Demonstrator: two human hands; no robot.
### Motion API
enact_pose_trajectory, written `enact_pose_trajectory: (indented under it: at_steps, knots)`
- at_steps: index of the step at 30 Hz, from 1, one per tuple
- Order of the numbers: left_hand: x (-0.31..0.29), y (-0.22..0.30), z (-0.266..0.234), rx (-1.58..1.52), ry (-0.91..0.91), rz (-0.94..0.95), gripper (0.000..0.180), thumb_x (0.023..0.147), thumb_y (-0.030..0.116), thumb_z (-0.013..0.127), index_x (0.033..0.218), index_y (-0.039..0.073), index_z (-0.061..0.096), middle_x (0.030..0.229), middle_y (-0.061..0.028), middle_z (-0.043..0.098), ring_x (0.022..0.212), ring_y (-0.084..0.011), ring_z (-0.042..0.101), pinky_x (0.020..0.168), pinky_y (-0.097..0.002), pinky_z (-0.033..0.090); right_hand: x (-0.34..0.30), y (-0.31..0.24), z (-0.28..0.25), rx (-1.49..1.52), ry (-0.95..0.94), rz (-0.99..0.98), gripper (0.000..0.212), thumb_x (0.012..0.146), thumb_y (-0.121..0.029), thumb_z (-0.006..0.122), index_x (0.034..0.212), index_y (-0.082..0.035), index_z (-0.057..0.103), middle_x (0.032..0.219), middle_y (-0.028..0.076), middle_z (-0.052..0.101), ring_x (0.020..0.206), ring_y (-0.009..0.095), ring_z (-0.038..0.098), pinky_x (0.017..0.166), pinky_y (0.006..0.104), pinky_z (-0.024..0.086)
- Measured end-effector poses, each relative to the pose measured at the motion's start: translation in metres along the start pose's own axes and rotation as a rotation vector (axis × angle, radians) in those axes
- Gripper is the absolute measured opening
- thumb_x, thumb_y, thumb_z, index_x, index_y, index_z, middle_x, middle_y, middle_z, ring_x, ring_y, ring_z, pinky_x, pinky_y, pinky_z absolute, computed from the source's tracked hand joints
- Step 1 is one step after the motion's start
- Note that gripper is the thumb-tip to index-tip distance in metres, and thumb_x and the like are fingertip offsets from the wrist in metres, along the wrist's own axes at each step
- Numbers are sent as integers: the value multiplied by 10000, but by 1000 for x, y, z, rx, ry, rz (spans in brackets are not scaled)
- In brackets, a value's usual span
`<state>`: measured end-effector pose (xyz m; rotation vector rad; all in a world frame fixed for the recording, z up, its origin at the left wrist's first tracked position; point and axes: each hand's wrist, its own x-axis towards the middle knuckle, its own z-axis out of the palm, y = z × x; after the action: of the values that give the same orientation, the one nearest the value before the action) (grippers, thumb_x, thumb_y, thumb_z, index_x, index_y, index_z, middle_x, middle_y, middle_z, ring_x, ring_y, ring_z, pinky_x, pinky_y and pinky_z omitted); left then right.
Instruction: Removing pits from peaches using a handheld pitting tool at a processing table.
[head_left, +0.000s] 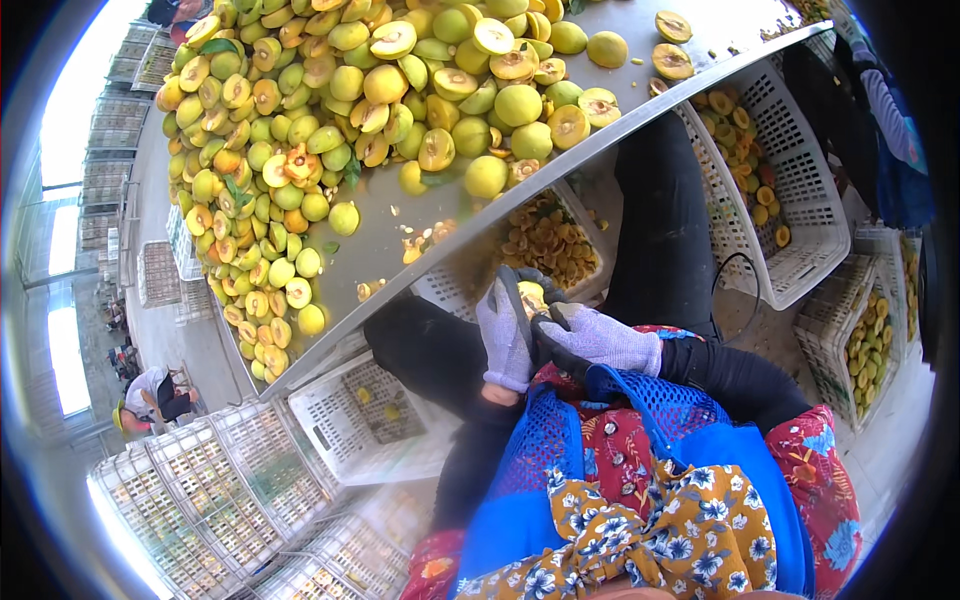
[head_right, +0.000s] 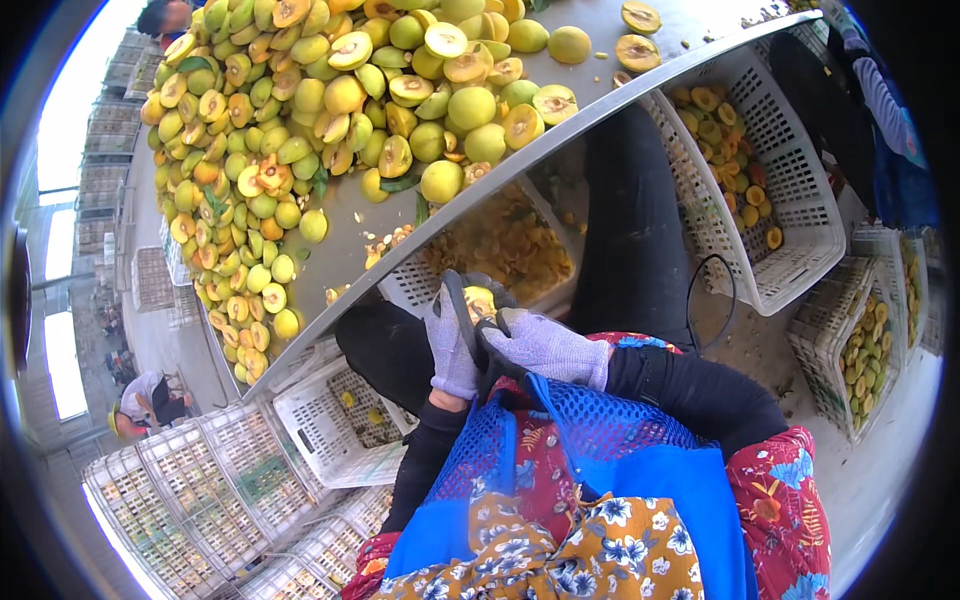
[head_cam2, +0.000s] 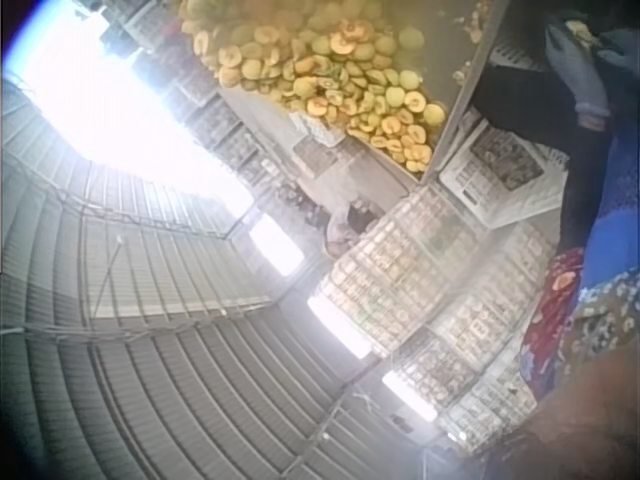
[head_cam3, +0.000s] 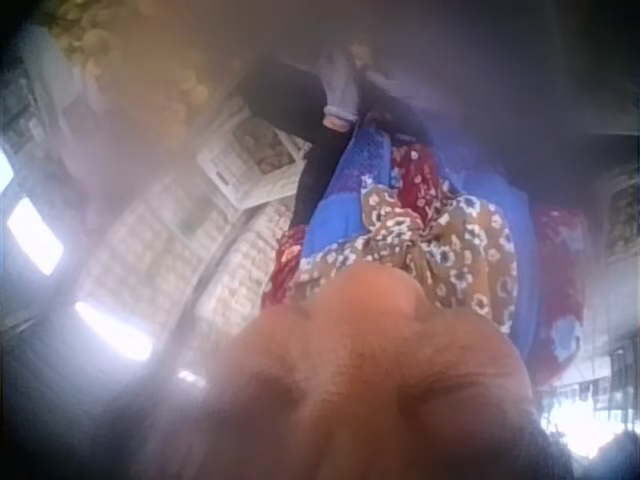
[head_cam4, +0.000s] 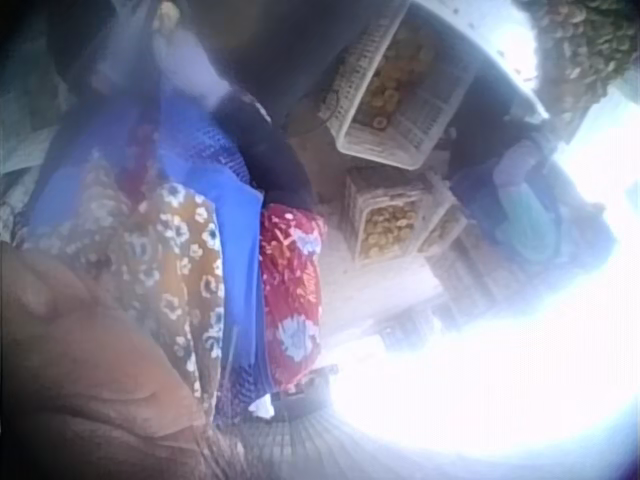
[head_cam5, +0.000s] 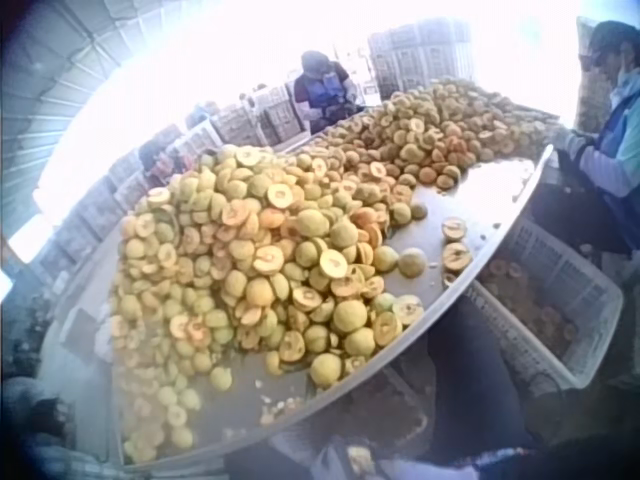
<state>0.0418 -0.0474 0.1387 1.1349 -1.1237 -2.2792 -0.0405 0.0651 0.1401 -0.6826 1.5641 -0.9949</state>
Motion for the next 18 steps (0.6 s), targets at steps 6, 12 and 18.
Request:
enact_pose_trajectory:
  at_steps: [6,12,18]
  knots:
    - [-5,-11,1,65,16,227,435,1039,379,442,954,-17,600,836,-114,644,743,-195,645,692,-323,550,-10,-25,-24,839,-376,269,299,995,-363,534,922,-82,608,660,-23,539,544,59,518,485,211,421]
    - [-2,4,5,90,-178,128,493,1043,442,378,961,7,597,860,-110,643,780,-212,643,748,-334,544,1,2,-29,1605,-840,372,267,999,-324,546,903,-74,562,669,-16,560,541,31,535,488,206,465]
    - [22,-11,-20,-377,90,-32,462,1013,466,455,933,31,589,868,-99,641,791,-219,631,764,-340,546,4,-23,-20,389,-346,-286,358,995,-383,533,947,-37,606,800,-2,558,760,88,515,718,262,436]
